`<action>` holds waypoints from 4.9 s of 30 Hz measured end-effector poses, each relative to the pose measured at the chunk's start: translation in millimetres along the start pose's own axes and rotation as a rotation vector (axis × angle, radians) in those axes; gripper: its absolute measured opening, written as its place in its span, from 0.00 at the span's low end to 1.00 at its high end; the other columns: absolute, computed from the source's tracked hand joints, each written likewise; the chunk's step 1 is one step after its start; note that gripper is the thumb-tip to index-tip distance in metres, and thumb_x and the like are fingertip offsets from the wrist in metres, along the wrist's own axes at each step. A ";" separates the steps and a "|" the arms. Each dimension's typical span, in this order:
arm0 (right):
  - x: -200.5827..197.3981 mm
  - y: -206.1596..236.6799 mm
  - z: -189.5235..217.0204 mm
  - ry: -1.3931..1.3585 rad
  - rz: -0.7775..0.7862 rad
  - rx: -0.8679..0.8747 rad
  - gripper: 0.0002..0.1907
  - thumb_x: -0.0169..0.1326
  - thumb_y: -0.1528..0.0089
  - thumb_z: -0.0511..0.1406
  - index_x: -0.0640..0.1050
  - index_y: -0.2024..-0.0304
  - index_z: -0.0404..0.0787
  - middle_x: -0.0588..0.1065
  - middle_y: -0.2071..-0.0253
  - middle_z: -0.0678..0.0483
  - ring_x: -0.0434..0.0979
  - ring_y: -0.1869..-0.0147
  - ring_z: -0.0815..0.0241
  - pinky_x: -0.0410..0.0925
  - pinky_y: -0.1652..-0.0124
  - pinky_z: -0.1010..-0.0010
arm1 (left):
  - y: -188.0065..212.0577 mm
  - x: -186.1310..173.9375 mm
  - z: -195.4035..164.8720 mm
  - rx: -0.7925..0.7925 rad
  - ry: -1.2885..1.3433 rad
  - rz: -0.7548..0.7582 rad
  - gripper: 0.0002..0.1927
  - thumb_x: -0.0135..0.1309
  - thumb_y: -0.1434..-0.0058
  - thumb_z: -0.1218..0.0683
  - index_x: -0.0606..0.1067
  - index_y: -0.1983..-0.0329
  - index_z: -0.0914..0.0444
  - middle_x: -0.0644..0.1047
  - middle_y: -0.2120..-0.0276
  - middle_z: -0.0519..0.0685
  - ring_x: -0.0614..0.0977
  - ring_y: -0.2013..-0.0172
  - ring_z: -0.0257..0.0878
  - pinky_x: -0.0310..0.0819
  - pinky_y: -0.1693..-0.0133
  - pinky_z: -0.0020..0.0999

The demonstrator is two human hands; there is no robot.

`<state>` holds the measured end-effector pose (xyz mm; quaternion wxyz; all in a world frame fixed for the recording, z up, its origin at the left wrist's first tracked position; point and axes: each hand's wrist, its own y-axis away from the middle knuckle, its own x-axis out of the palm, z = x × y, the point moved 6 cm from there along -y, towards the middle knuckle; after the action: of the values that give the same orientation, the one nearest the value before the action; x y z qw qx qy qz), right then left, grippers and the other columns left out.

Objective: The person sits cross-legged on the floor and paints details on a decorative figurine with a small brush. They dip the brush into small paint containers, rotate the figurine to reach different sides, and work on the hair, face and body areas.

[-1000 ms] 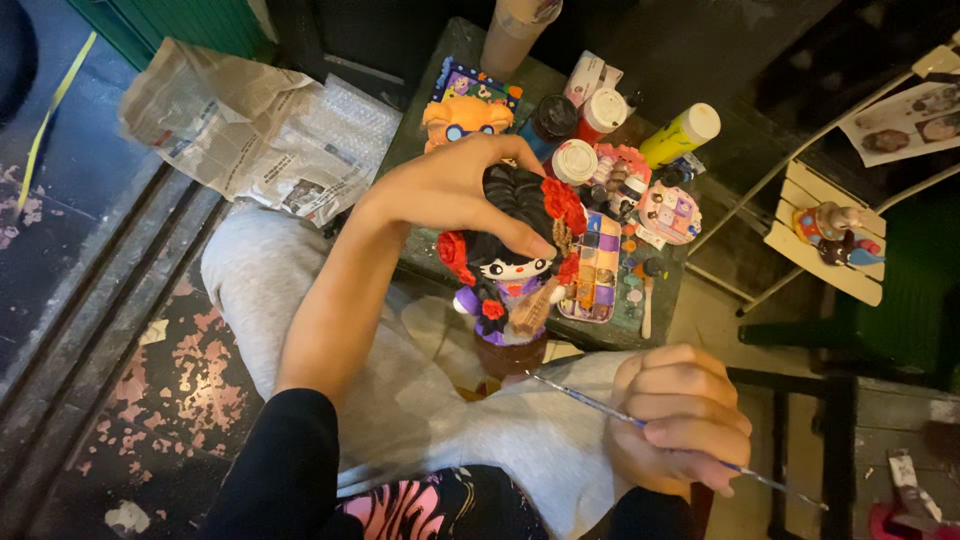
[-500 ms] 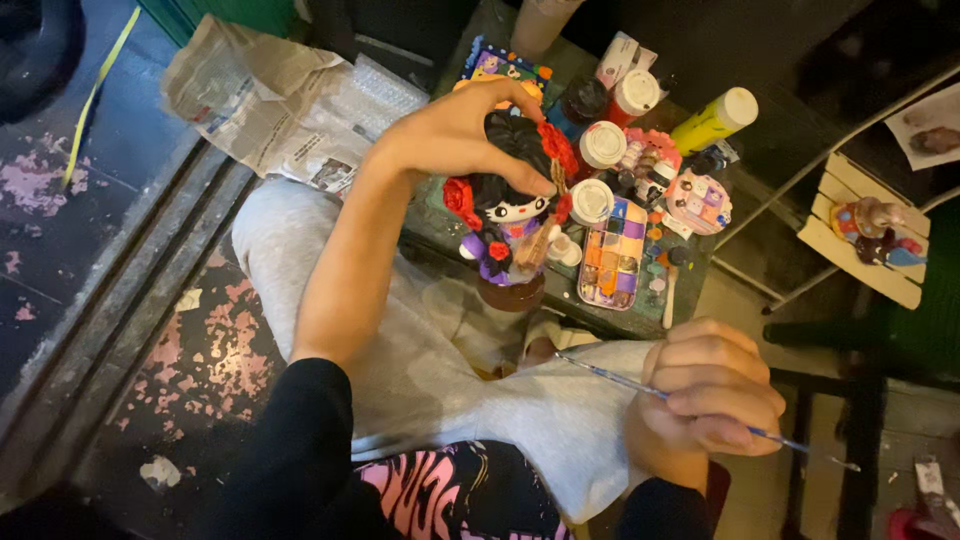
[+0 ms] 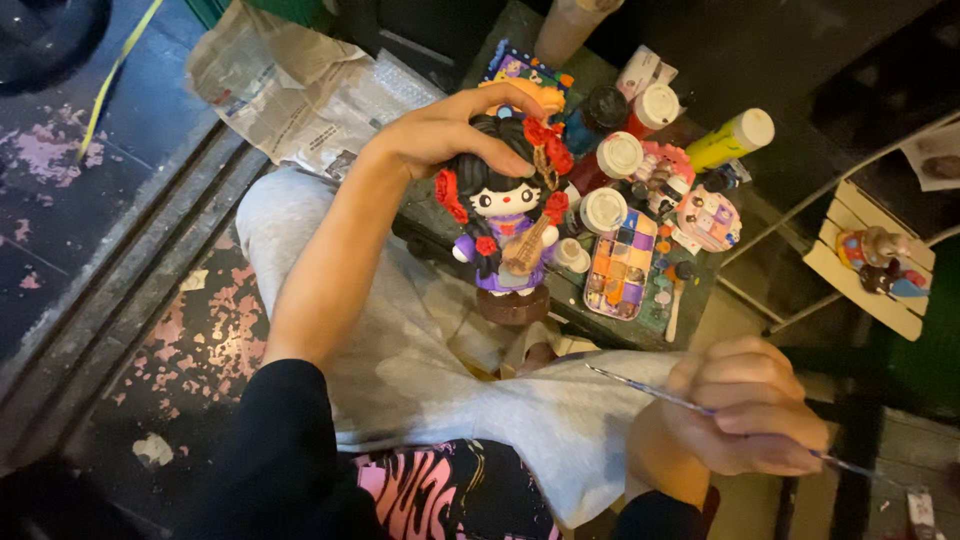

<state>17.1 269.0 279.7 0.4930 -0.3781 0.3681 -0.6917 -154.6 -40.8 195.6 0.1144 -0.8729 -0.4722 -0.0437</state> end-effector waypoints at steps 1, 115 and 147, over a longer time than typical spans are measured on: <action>1.7 -0.8 -1.4 -0.054 0.045 -0.006 0.24 0.32 0.26 0.52 0.61 0.70 0.45 0.59 0.89 0.57 0.57 0.86 0.62 0.59 0.82 0.69 | 4.0 -2.2 3.2 -0.060 0.034 -0.033 0.29 0.70 0.53 0.59 0.75 0.46 0.61 0.72 0.40 0.47 0.71 0.35 0.41 0.64 0.35 0.35; 19.2 -3.3 -1.3 0.134 0.241 0.124 0.27 0.46 0.27 0.51 0.71 0.68 0.35 0.73 0.75 0.47 0.73 0.74 0.58 0.70 0.70 0.67 | 50.3 125.0 -35.2 0.275 -0.860 -0.447 0.45 0.72 0.49 0.51 0.64 0.31 0.63 0.75 0.43 0.58 0.79 0.47 0.56 0.76 0.44 0.48; 41.9 2.2 0.1 0.281 0.369 0.128 0.20 0.43 0.21 0.43 0.70 0.60 0.32 0.74 0.65 0.47 0.77 0.66 0.53 0.73 0.61 0.64 | 46.4 131.4 -36.5 0.325 -1.037 -0.479 0.47 0.73 0.54 0.49 0.66 0.31 0.64 0.73 0.39 0.59 0.78 0.49 0.55 0.73 0.45 0.48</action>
<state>8.5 228.1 284.5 0.5779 -0.1725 0.4515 -0.6576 -42.4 33.0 247.9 -0.0122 -0.6208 -0.6510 0.4366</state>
